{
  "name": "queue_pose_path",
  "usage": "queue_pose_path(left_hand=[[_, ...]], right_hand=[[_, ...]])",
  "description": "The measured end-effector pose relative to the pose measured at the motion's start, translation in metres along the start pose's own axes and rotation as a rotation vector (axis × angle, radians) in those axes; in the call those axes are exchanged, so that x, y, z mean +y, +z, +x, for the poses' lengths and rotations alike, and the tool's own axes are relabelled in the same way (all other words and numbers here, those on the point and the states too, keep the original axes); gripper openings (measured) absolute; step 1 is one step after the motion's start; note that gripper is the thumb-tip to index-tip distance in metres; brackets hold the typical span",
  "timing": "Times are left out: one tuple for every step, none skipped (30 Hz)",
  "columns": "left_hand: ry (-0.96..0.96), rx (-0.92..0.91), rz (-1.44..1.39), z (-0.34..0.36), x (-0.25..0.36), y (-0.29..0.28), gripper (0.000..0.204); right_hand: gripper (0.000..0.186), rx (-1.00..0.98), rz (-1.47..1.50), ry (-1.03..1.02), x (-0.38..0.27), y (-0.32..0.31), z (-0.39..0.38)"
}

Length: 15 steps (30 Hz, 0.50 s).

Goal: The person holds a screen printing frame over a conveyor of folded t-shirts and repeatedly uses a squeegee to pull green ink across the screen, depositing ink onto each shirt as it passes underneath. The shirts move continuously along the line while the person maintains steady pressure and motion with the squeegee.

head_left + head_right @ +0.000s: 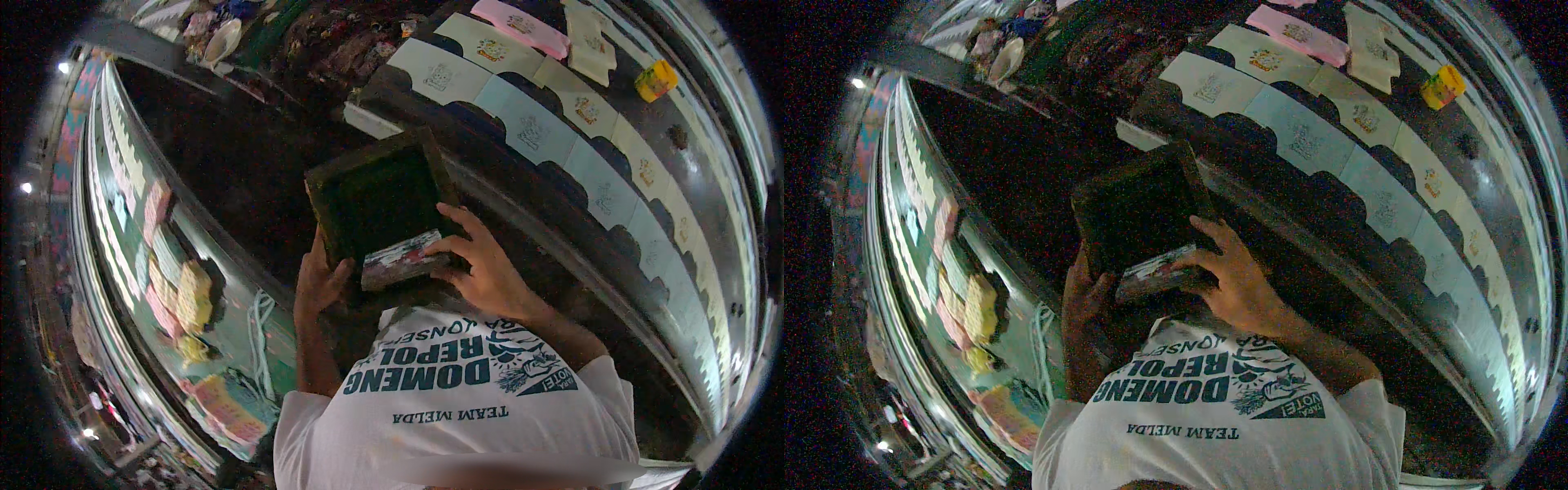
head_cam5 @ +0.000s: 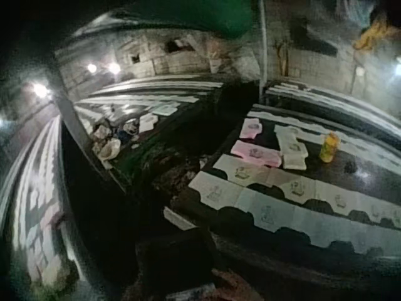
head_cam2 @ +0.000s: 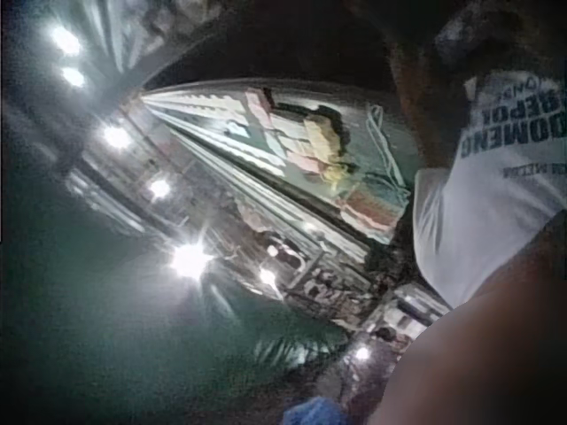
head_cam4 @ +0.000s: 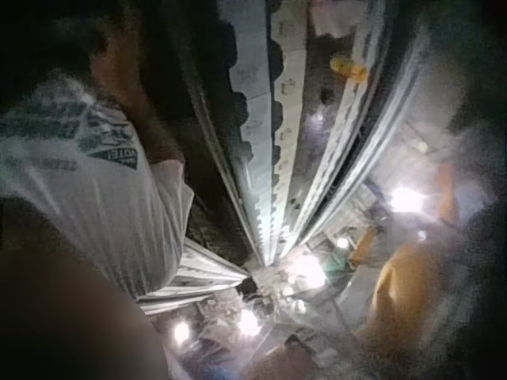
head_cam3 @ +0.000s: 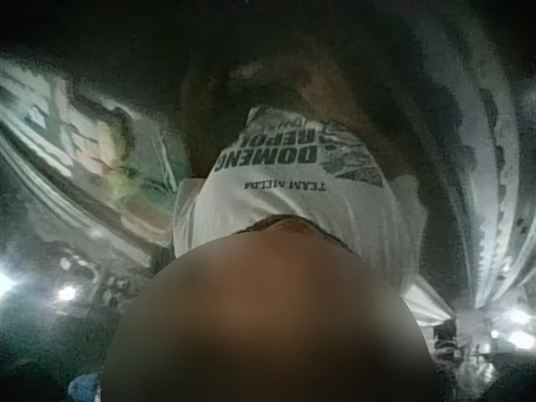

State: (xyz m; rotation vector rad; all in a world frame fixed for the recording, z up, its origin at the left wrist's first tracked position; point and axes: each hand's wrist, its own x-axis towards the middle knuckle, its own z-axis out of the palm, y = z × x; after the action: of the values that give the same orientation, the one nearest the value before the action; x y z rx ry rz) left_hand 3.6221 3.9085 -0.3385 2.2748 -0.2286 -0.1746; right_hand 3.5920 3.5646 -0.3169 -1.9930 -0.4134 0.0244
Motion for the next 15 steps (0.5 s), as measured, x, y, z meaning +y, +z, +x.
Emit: queue_pose_path(left_hand=[[-0.039, -0.015, 0.005, 0.004, 0.003, -0.009, 0.088], [-0.079, -0.03, 0.01, 0.009, 0.011, -0.019, 0.088], [-0.079, -0.036, 0.008, 0.015, 0.018, -0.028, 0.088], [-0.063, -0.039, 0.019, 0.017, 0.024, -0.036, 0.088], [-0.046, -0.041, 0.029, 0.019, 0.032, -0.043, 0.088], [-0.008, -0.04, 0.054, 0.023, 0.038, -0.051, 0.087], [0.024, -0.018, 0.103, 0.029, 0.043, -0.058, 0.087], [0.055, 0.006, 0.152, 0.035, 0.046, -0.065, 0.086], [0.091, 0.035, 0.234, 0.037, 0.053, -0.07, 0.085], [0.052, 0.041, 0.283, 0.04, 0.058, -0.083, 0.086], [0.037, 0.023, 0.246, 0.043, 0.063, -0.095, 0.086], [-0.032, -0.007, 0.178, 0.052, 0.067, -0.106, 0.089], [-0.097, -0.037, 0.112, 0.063, 0.067, -0.112, 0.094], [-0.102, -0.055, 0.118, 0.065, 0.067, -0.118, 0.09], [-0.09, -0.068, 0.117, 0.074, 0.064, -0.118, 0.088]], right_hand=[[0.043, 0.015, -0.013, -0.025, 0.0, 0.004, 0.006], [0.043, 0.036, -0.021, -0.044, -0.005, 0.004, 0.008], [0.042, 0.065, -0.032, -0.061, -0.008, 0.005, 0.012], [0.042, 0.083, -0.005, -0.055, -0.013, 0.005, 0.014], [0.041, 0.1, 0.024, -0.046, -0.02, 0.005, 0.013], [0.041, 0.108, 0.045, -0.03, -0.026, 0.003, 0.013], [0.042, 0.114, 0.041, -0.051, -0.032, 0.0, 0.017], [0.042, 0.113, 0.035, -0.051, -0.038, -0.001, 0.026], [0.043, 0.113, 0.032, -0.054, -0.045, -0.004, 0.026], [0.043, 0.123, 0.045, -0.048, -0.052, -0.006, 0.033], [0.042, 0.126, 0.06, -0.045, -0.057, -0.005, 0.04], [0.042, 0.176, 0.063, -0.093, -0.059, -0.007, 0.048], [0.041, 0.16, 0.088, -0.056, -0.058, -0.006, 0.059], [0.041, 0.172, 0.135, -0.042, -0.06, 0.002, 0.064], [0.041, 0.168, 0.156, -0.009, -0.055, 0.007, 0.072]])
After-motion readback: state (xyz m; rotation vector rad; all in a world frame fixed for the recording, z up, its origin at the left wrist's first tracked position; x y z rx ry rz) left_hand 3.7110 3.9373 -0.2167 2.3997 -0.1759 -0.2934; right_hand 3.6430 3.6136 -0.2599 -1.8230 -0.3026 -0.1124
